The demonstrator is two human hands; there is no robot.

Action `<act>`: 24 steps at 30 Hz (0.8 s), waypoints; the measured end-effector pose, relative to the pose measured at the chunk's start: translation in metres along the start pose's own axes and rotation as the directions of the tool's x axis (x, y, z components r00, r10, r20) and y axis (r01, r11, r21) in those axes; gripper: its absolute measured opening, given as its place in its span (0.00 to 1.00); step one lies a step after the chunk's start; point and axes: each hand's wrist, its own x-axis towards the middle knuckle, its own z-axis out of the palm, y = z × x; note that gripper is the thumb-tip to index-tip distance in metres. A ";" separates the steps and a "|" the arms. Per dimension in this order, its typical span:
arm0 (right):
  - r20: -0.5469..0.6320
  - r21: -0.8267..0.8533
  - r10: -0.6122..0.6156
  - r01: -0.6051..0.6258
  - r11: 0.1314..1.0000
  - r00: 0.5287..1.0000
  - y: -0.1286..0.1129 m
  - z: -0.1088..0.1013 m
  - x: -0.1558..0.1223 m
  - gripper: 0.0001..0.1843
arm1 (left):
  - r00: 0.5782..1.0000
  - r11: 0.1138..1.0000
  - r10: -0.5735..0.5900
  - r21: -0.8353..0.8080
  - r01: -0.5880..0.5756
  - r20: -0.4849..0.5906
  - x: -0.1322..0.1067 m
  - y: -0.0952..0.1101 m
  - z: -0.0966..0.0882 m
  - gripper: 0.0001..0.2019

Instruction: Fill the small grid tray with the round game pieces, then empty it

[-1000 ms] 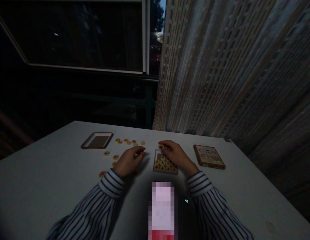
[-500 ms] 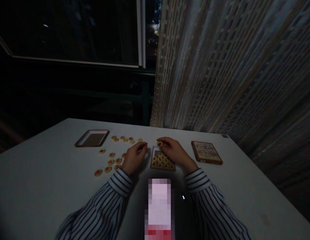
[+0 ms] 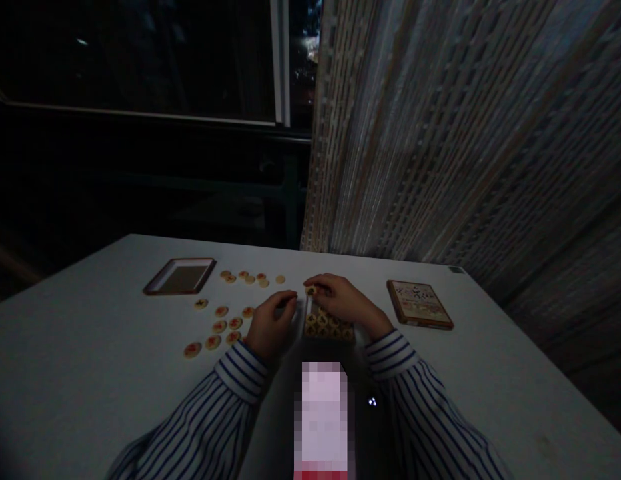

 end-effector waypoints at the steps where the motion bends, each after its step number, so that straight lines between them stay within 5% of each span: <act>1: 0.008 -0.004 -0.003 0.003 1.000 1.000 0.000 0.000 0.001 0.17 | 1.000 1.000 0.003 -0.001 -0.003 0.001 0.000 0.000 0.000 0.10; 10: 0.126 0.056 -0.002 -0.005 0.998 0.992 -0.007 0.004 0.002 0.15 | 0.999 0.994 -0.044 -0.099 0.043 -0.011 -0.004 0.001 0.006 0.11; 24: 0.131 0.098 -0.012 -0.001 0.995 0.991 -0.010 0.004 -0.001 0.10 | 0.971 0.885 -0.236 -0.405 0.229 0.033 0.001 0.002 0.006 0.09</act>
